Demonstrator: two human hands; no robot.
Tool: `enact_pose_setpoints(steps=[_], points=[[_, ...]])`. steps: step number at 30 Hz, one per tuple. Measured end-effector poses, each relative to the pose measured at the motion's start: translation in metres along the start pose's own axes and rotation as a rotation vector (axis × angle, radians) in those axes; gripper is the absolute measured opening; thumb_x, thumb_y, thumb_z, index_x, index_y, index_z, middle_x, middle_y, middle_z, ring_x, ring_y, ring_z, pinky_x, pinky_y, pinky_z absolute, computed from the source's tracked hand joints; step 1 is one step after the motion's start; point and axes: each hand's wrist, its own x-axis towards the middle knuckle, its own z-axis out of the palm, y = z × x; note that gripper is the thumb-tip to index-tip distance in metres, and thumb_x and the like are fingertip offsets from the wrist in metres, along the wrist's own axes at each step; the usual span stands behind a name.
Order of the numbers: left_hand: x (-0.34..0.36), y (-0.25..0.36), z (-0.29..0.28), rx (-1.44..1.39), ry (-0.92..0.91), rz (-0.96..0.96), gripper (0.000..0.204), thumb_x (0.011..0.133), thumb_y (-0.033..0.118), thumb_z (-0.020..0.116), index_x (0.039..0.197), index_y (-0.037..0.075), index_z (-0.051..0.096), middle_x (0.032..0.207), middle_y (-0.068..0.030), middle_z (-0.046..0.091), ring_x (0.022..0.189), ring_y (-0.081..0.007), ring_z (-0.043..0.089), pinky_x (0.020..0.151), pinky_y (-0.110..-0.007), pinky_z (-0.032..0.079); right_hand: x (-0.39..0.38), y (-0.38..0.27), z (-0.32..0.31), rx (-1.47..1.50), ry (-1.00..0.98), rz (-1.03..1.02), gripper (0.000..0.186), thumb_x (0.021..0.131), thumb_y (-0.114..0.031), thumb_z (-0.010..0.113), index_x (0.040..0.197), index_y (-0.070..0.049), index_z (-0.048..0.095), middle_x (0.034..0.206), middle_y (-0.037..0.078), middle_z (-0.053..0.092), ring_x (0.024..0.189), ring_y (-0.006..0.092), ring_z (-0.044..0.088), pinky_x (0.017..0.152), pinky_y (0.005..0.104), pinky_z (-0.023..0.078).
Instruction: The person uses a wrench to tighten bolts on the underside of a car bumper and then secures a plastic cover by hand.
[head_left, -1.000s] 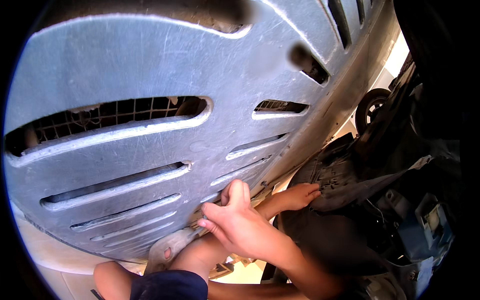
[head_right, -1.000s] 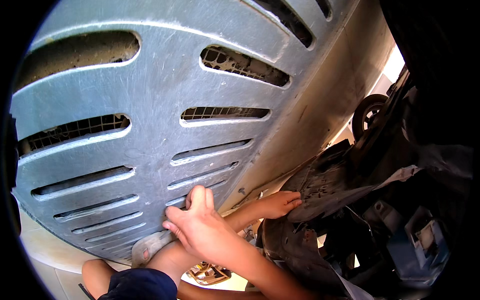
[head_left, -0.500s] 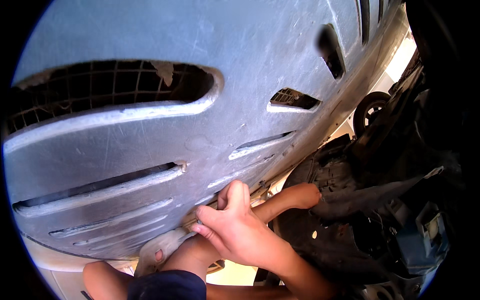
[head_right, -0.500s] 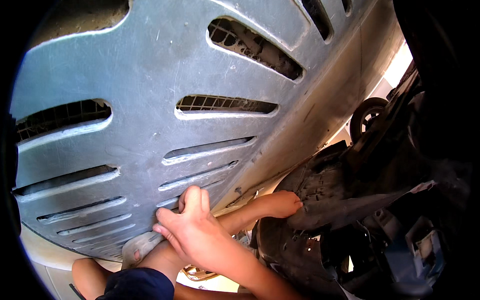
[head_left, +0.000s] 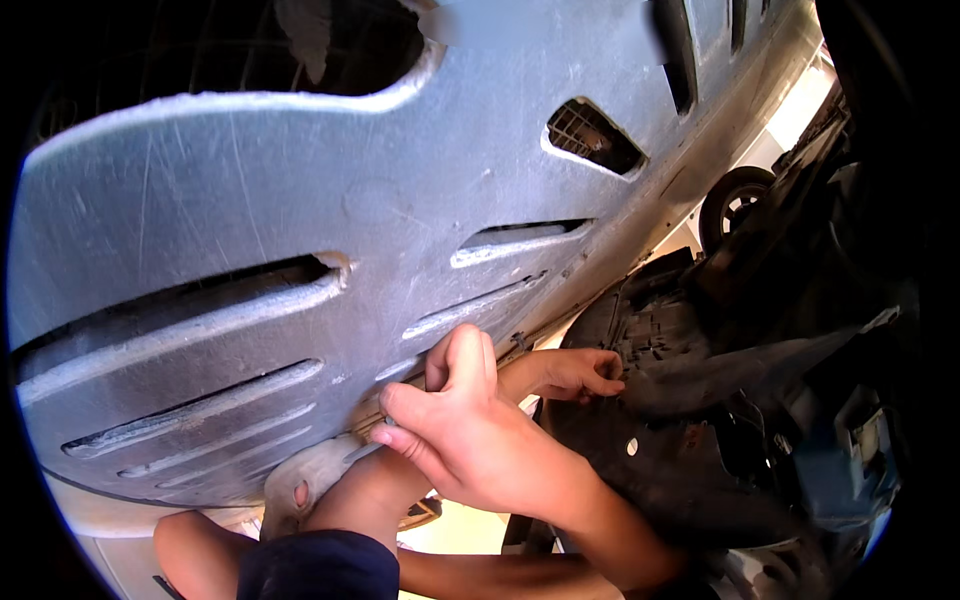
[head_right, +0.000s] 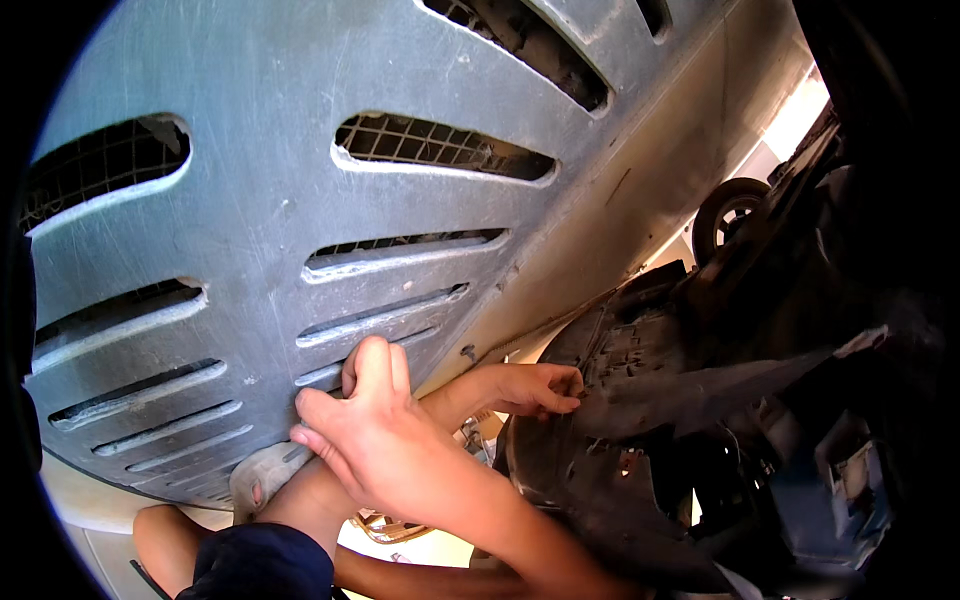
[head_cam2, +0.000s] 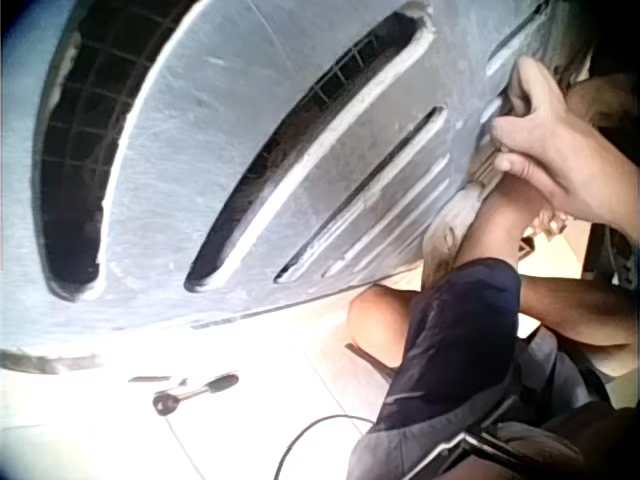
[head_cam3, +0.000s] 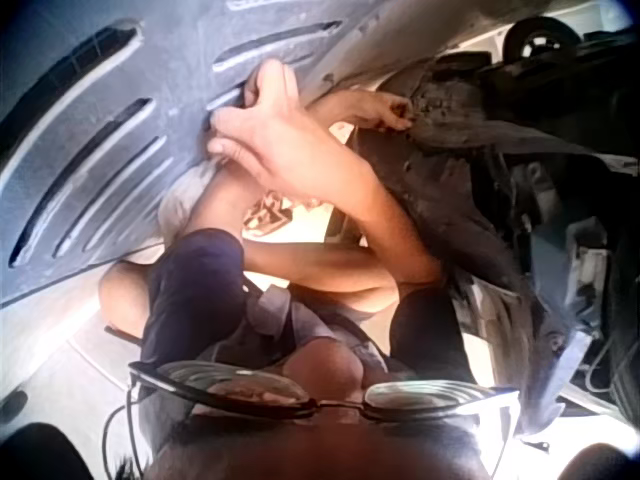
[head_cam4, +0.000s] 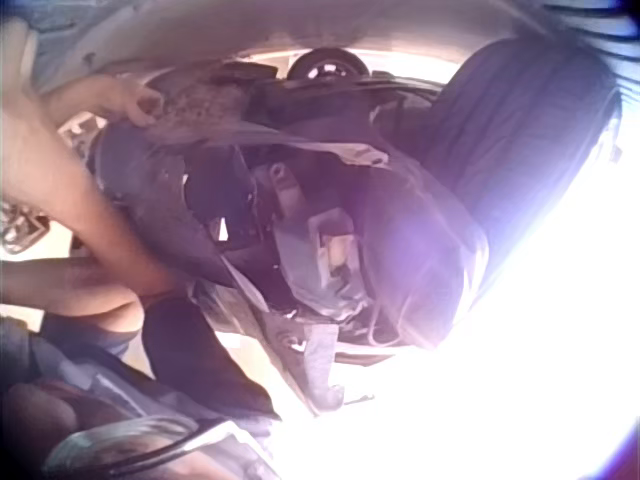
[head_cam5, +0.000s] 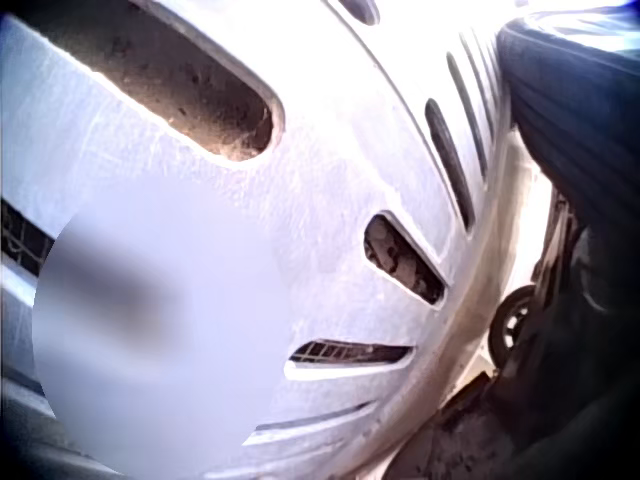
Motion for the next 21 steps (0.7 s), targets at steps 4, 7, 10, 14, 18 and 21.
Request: enact_pose_setpoints(steps=[4,7,10,14,18,21], points=[[0.006,-0.003,0.006,0.123,0.064,-0.077,0.035,0.082,0.025,0.079,0.097,0.012,0.05,0.078,0.0044,0.049,0.068,-0.0066,0.045,0.056,-0.023,0.036,-0.002,0.001,-0.001,-0.027,0.004,-0.01,0.017,0.087,-0.018,0.065,0.086,-0.003,0.056,0.09,0.018,0.037,0.087,0.0348,0.04,0.079,0.0405,0.039],[0.006,-0.006,0.015,0.204,0.093,-0.066,0.039,0.08,0.027,0.08,0.096,0.01,0.049,0.081,0.0027,0.049,0.065,-0.0076,0.045,0.053,-0.023,0.036,-0.007,0.004,-0.003,0.032,0.071,-0.005,0.018,0.089,-0.017,0.063,0.086,-0.002,0.055,0.091,0.016,0.039,0.088,0.0325,0.042,0.079,0.0388,0.04],[0.005,-0.006,0.021,0.261,0.135,-0.005,0.044,0.077,0.032,0.082,0.099,0.007,0.052,0.08,-0.0016,0.051,0.066,-0.0114,0.048,0.054,-0.026,0.039,-0.021,0.007,0.004,0.217,0.147,0.043,0.018,0.09,-0.016,0.062,0.085,0.0,0.055,0.089,0.015,0.041,0.087,0.032,0.044,0.08,0.038,0.04],[0.008,-0.004,0.029,0.352,0.132,0.07,0.044,0.078,0.031,0.081,0.098,0.007,0.051,0.079,-0.0016,0.05,0.064,-0.0114,0.047,0.052,-0.026,0.039,-0.069,0.02,0.017,0.345,0.335,0.193,0.017,0.094,-0.014,0.059,0.091,0.003,0.059,0.087,0.011,0.052,0.074,0.0223,0.053,0.068,0.0308,0.044],[0.007,-0.006,0.027,0.271,0.117,0.063,0.045,0.078,0.031,0.082,0.097,0.008,0.049,0.079,0.0011,0.048,0.062,-0.0095,0.045,0.053,-0.024,0.038,-0.116,0.037,0.049,1.293,0.479,0.426,0.02,0.097,-0.018,0.057,0.093,0.001,0.058,0.077,0.005,0.051,0.064,0.015,0.048,0.058,0.028,0.04],[0.005,-0.005,0.016,0.171,0.095,0.082,0.045,0.077,0.03,0.082,0.096,0.007,0.049,0.078,0.0009,0.049,0.061,-0.0094,0.047,0.053,-0.025,0.039,-0.132,0.064,0.057,1.664,0.351,0.311,0.02,0.093,-0.022,0.062,0.094,-0.003,0.056,0.073,0.002,0.044,0.06,0.0112,0.041,0.052,0.0252,0.034]])
